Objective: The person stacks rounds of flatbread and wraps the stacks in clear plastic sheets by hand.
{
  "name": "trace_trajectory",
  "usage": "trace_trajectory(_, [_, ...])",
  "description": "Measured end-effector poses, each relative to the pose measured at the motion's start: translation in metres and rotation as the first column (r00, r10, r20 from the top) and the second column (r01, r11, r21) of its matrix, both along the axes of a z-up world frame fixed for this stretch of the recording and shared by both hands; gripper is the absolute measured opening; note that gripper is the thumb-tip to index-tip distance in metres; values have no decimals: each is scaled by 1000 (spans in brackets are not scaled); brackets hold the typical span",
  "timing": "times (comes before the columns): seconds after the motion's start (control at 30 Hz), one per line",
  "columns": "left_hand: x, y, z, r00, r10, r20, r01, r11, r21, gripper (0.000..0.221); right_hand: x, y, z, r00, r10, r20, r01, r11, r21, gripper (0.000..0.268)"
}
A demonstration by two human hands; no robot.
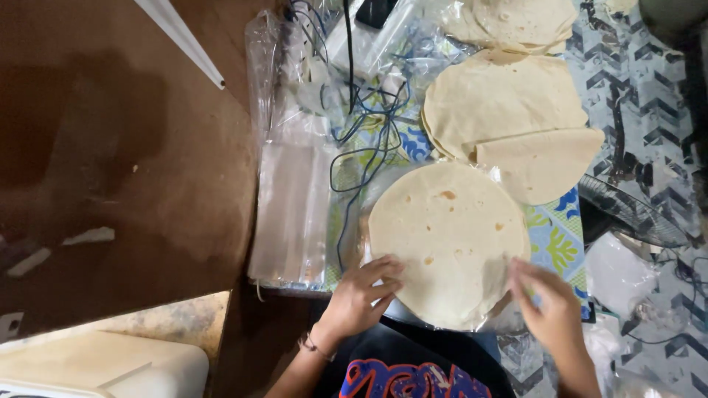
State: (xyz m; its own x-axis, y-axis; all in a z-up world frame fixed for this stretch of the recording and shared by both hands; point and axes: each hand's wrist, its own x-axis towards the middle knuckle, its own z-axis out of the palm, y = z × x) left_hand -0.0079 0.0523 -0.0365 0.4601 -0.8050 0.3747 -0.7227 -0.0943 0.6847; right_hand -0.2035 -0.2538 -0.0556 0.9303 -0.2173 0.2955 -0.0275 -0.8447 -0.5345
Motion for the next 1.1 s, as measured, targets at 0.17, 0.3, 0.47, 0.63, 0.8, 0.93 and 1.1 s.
trace_trajectory(0.17, [1,-9,0,996,79,42,-78,996,-40,17,43,-25,-38,856,-514,60,503,853,141,25])
trace_trajectory(0.3, [-1,-18,-7,985,171,32,-168,983,-72,16,61,-40,-42,826,-563,-2,554,813,-178,31])
trace_trajectory(0.47, [-1,-25,-6,948,278,-156,-280,960,12,14,72,-31,-11,816,-579,7,549,770,-325,12])
trace_trajectory(0.63, [0,-16,32,970,235,58,-226,965,-134,16,42,-32,-31,807,-524,272,473,850,234,10])
trace_trajectory(0.8, [-5,3,-4,954,106,281,-89,993,-72,20,25,-26,-39,773,-560,297,426,806,410,17])
trace_trajectory(0.93, [-10,7,-19,982,70,174,-76,997,33,22,22,-23,-52,806,-589,-52,591,806,31,22])
trace_trajectory(1.1, [0,10,-37,990,103,100,-101,995,-18,22,28,-12,-37,796,-605,24,595,789,150,27])
